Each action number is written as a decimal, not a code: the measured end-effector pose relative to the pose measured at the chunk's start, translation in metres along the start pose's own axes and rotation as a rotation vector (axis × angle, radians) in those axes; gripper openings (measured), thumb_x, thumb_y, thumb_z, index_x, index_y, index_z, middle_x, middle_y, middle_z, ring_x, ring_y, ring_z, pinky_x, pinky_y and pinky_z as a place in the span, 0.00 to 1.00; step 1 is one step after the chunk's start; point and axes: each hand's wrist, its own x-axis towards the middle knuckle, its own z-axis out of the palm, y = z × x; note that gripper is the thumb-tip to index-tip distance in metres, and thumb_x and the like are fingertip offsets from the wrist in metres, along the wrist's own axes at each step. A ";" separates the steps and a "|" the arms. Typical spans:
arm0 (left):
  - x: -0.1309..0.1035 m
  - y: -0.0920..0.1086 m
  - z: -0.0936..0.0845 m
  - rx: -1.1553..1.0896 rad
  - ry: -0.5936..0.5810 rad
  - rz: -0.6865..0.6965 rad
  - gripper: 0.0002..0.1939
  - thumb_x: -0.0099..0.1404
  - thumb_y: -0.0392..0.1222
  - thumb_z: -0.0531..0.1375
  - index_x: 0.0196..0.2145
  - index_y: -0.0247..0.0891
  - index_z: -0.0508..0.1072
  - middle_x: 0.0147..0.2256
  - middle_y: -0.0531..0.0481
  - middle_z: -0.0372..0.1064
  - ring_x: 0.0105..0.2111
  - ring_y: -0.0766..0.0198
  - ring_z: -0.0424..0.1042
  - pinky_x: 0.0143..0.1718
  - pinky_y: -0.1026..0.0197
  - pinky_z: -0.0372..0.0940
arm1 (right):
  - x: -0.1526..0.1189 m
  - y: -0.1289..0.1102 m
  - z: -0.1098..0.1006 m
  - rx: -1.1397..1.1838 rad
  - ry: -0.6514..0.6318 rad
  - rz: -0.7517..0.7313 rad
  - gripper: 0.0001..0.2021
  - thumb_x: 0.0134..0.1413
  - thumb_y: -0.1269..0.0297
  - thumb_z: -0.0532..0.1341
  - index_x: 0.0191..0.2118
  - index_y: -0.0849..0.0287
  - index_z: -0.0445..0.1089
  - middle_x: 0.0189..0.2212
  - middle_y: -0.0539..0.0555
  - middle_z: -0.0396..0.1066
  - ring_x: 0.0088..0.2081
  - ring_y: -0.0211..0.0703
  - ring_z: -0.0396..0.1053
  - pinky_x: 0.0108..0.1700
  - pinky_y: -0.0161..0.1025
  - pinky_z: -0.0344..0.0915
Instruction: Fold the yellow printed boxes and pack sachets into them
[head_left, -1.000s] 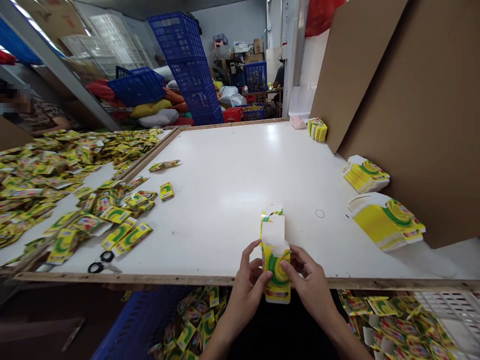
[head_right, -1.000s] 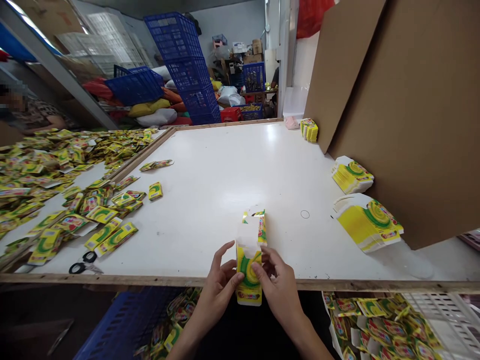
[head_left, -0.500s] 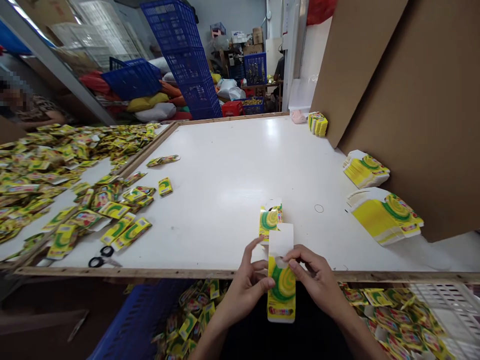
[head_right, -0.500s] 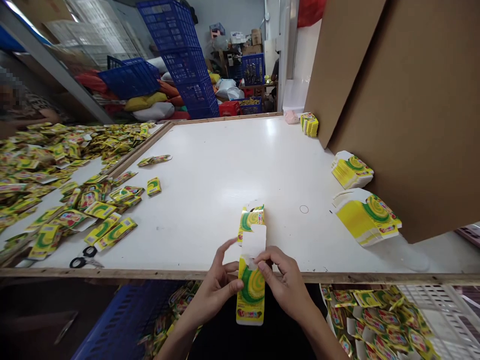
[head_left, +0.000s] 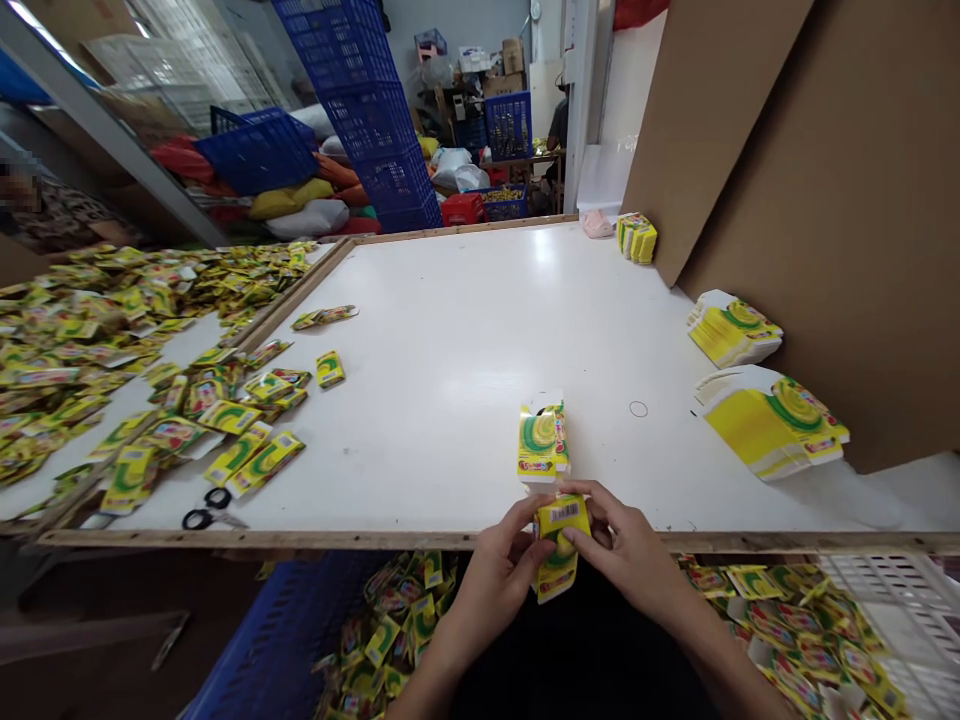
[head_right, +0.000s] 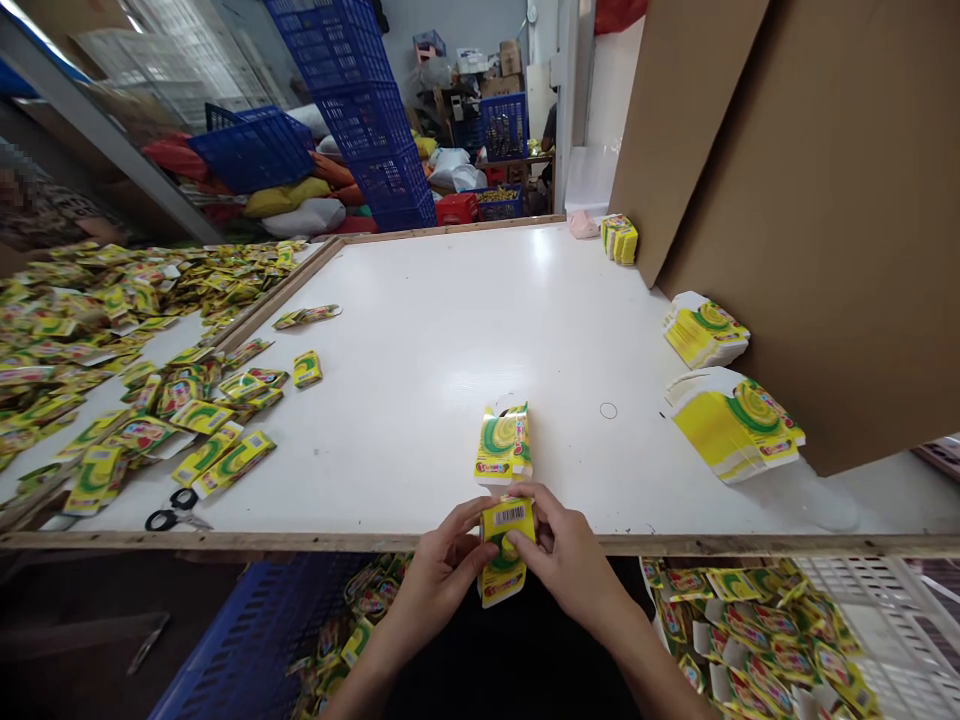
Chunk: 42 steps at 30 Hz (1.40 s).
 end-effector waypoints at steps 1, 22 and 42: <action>0.000 0.000 0.001 0.016 -0.003 0.011 0.22 0.66 0.41 0.57 0.58 0.45 0.64 0.48 0.45 0.71 0.32 0.64 0.72 0.37 0.61 0.68 | 0.001 -0.001 0.003 -0.060 0.029 0.003 0.17 0.58 0.61 0.58 0.53 0.54 0.65 0.28 0.48 0.72 0.29 0.42 0.68 0.31 0.36 0.64; -0.001 0.005 -0.005 -0.267 0.000 0.034 0.18 0.61 0.38 0.64 0.50 0.43 0.72 0.50 0.44 0.72 0.37 0.60 0.75 0.41 0.60 0.69 | -0.003 0.010 -0.001 0.202 0.196 -0.150 0.09 0.58 0.58 0.61 0.41 0.55 0.74 0.41 0.55 0.74 0.42 0.46 0.72 0.41 0.40 0.70; -0.001 0.008 0.022 0.045 0.160 0.349 0.14 0.63 0.33 0.61 0.45 0.45 0.77 0.45 0.46 0.76 0.45 0.56 0.74 0.46 0.58 0.70 | -0.020 -0.001 0.000 0.205 0.291 -0.241 0.03 0.56 0.66 0.63 0.32 0.54 0.75 0.37 0.55 0.78 0.40 0.48 0.75 0.43 0.44 0.72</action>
